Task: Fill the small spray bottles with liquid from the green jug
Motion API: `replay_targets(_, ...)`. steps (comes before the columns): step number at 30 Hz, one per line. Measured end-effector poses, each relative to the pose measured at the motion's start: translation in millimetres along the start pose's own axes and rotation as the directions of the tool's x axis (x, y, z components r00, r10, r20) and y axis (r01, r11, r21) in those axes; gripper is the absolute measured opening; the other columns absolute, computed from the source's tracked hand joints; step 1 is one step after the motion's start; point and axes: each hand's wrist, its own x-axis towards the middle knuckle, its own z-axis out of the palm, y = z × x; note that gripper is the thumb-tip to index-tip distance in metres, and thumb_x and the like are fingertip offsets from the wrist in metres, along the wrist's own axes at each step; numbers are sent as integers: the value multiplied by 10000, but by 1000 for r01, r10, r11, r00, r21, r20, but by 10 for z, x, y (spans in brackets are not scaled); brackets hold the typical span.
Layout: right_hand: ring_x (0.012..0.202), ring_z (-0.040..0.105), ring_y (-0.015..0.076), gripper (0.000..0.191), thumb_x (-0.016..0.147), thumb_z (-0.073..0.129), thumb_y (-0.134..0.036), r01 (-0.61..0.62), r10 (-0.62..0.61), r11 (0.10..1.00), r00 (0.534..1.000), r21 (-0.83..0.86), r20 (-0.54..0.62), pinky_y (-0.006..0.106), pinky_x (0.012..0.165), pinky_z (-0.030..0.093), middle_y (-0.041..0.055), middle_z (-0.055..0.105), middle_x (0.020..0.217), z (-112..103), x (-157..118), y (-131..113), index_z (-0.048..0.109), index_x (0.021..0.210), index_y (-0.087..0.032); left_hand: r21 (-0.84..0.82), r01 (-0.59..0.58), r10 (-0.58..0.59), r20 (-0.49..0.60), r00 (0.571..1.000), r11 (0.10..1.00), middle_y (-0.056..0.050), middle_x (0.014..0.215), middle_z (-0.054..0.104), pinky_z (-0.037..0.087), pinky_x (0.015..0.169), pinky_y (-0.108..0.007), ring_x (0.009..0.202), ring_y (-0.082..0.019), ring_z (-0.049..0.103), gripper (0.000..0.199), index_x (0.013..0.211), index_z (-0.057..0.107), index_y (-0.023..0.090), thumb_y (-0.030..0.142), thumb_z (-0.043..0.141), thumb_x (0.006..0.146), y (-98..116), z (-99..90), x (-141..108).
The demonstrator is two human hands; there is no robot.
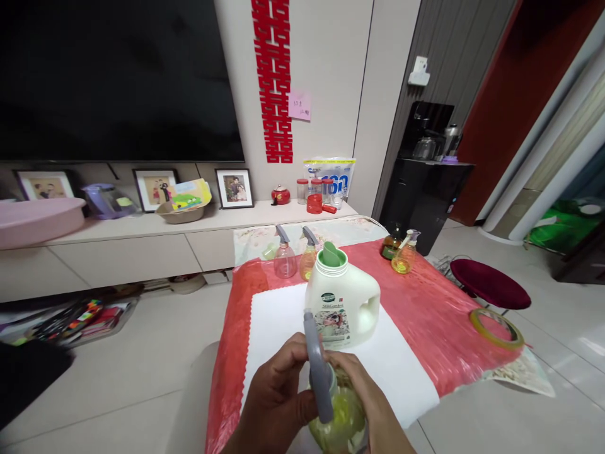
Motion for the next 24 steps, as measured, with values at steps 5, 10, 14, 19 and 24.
replay_targets(5, 1349, 482, 298, 817, 671, 792, -275, 107, -156, 947, 977, -304, -144, 360, 1144, 448, 127, 473, 1442, 106, -31, 422, 528, 1441, -199, -44, -123, 99, -352, 931, 991, -19, 1007, 688, 561, 847, -307, 945, -200, 664, 320, 963, 733, 274, 349, 895, 697, 107, 24, 8)
replay_targets(10, 1293, 556, 276, 895, 727, 759, -418, 18, -165, 887, 945, -460, -282, 312, 1062, 522, 113, 472, 1469, -166, -239, 802, 415, 1529, -215, -95, -304, 149, -711, 687, 948, -1, 975, 728, 582, 885, -282, 884, -153, 687, 336, 977, 707, 225, 358, 882, 722, 557, -370, 237)
replay_targets(14, 1217, 617, 251, 843, 836, 681, -547, -7, -268, 705, 923, -709, -276, 295, 924, 588, 89, 528, 1430, -711, -162, 543, 331, 1550, -268, -195, -453, 144, -778, 611, 870, -5, 913, 715, 544, 991, -309, 891, -136, 678, 272, 939, 709, 165, 300, 856, 753, 468, -753, 477)
replay_targets(19, 1116, 648, 268, 829, 843, 646, -634, 0, -443, 544, 849, -839, -287, 368, 855, 592, 104, 535, 1401, -1265, 372, -196, 361, 1527, -263, -304, -292, -41, -753, 656, 907, 5, 901, 713, 564, 902, -310, 820, -136, 690, 322, 892, 703, 181, 309, 889, 662, -304, -942, 576)
replay_targets(24, 1238, 527, 269, 698, 927, 585, -444, 141, -546, 276, 837, -951, -34, 412, 998, 515, 131, 507, 1373, -1454, 859, -667, 325, 1535, -221, -333, -172, -149, -749, 646, 927, -15, 831, 704, 573, 810, -319, 730, -150, 702, 362, 851, 686, 159, 335, 902, 620, -903, -974, 507)
